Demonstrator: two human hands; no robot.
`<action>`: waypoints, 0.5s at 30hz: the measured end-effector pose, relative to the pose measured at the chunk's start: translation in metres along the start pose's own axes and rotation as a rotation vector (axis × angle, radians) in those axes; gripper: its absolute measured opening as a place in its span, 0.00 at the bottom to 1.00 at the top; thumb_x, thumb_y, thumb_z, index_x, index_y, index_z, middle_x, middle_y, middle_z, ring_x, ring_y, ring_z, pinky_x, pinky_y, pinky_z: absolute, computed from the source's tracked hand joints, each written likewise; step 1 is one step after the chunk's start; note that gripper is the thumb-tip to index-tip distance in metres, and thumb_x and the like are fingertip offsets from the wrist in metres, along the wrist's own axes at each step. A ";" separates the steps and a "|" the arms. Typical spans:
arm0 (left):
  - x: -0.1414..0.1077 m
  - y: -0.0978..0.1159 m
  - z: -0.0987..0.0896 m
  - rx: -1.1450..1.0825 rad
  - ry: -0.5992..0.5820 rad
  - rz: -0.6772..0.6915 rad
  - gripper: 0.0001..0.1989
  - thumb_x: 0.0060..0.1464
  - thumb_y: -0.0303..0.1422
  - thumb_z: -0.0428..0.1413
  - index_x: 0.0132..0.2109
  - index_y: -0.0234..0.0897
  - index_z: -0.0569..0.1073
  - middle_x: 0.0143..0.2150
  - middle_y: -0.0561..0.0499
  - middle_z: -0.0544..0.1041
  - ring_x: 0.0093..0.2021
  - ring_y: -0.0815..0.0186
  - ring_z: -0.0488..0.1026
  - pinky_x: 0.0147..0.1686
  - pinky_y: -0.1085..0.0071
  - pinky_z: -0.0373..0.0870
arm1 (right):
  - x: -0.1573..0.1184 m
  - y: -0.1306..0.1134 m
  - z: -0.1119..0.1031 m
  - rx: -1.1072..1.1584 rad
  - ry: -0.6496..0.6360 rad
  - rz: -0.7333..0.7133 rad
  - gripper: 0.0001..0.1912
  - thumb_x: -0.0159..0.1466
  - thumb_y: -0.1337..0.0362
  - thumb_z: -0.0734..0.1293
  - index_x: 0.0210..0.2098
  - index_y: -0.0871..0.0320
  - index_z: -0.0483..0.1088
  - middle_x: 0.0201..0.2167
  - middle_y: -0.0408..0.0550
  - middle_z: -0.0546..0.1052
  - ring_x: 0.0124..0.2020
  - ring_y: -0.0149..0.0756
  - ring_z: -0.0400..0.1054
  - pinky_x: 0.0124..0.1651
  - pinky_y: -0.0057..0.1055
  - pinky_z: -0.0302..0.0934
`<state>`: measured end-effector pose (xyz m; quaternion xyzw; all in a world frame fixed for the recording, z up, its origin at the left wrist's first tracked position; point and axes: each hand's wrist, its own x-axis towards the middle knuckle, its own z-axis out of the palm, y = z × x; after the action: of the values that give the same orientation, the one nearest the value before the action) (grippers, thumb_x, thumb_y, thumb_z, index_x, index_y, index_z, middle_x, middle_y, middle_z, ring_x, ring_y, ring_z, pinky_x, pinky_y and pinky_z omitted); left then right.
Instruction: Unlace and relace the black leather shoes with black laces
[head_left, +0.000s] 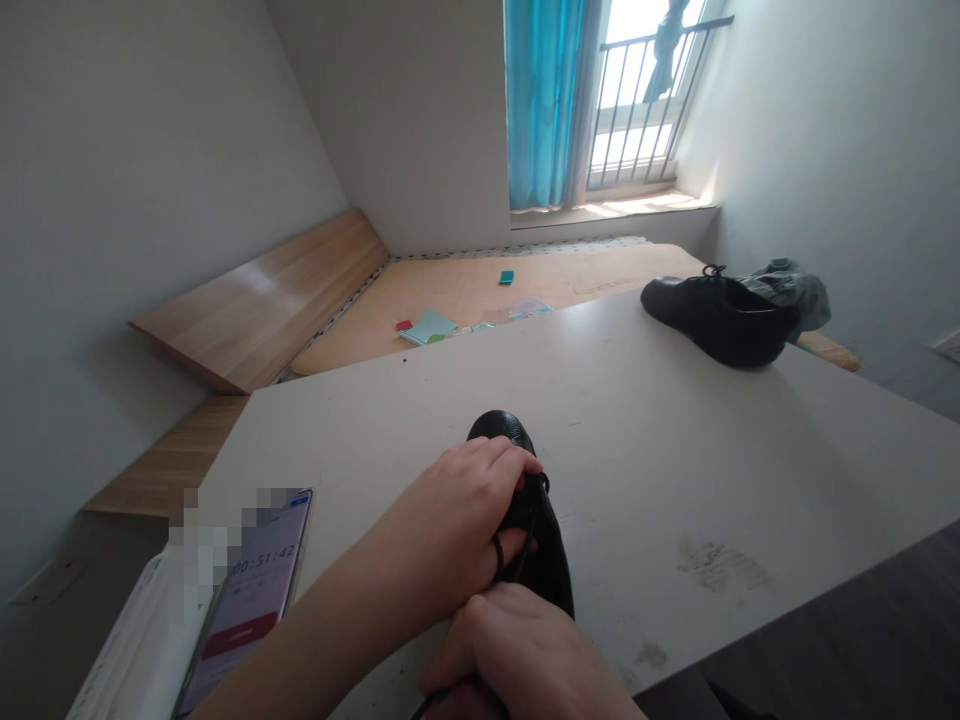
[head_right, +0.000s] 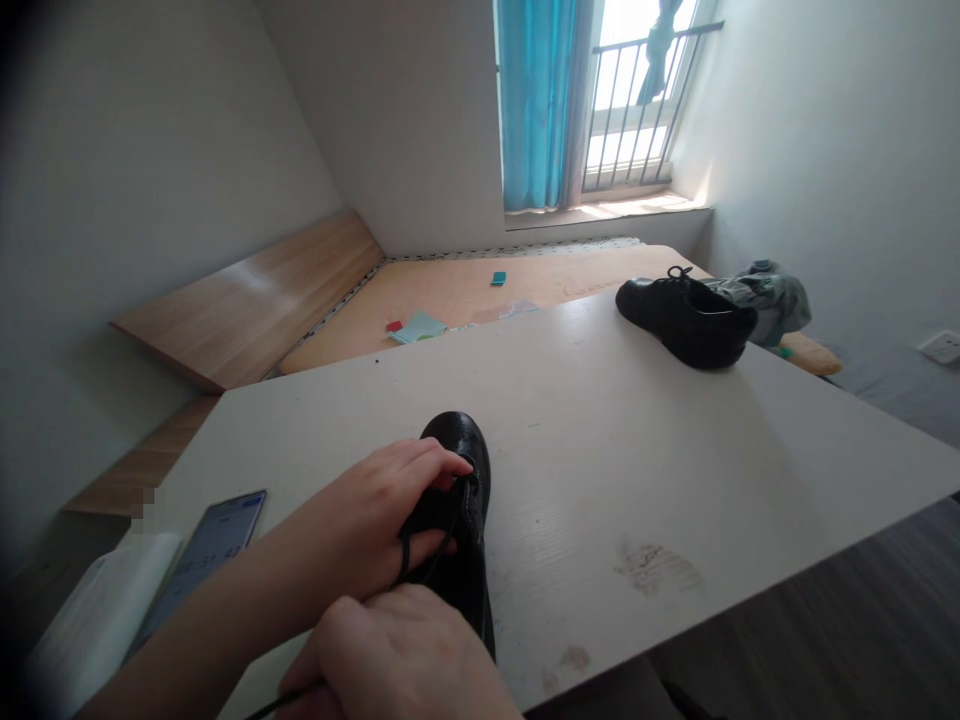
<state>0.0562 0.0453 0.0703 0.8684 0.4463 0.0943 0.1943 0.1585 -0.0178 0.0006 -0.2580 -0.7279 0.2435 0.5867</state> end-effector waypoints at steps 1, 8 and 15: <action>0.000 0.001 0.000 0.005 -0.003 0.001 0.21 0.50 0.24 0.62 0.52 0.37 0.71 0.49 0.45 0.76 0.51 0.55 0.72 0.54 0.55 0.70 | -0.001 0.001 0.003 0.010 0.021 0.007 0.23 0.74 0.54 0.53 0.27 0.56 0.65 0.17 0.40 0.71 0.19 0.27 0.62 0.23 0.23 0.54; -0.002 0.001 -0.002 0.002 -0.007 0.023 0.29 0.52 0.24 0.62 0.61 0.34 0.68 0.56 0.42 0.76 0.58 0.53 0.71 0.59 0.52 0.67 | 0.004 -0.003 -0.011 0.001 -0.096 -0.029 0.17 0.73 0.58 0.57 0.29 0.56 0.66 0.20 0.42 0.74 0.23 0.27 0.68 0.28 0.21 0.59; -0.006 0.000 -0.009 -0.019 -0.070 0.018 0.35 0.51 0.21 0.59 0.66 0.40 0.64 0.69 0.44 0.66 0.66 0.54 0.65 0.64 0.53 0.63 | 0.002 0.000 -0.018 -0.006 -0.204 -0.032 0.14 0.71 0.59 0.60 0.31 0.57 0.68 0.22 0.43 0.75 0.25 0.29 0.70 0.30 0.21 0.61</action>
<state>0.0500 0.0426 0.0787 0.8734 0.4304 0.0697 0.2171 0.1761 -0.0156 0.0055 -0.2222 -0.7887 0.2570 0.5123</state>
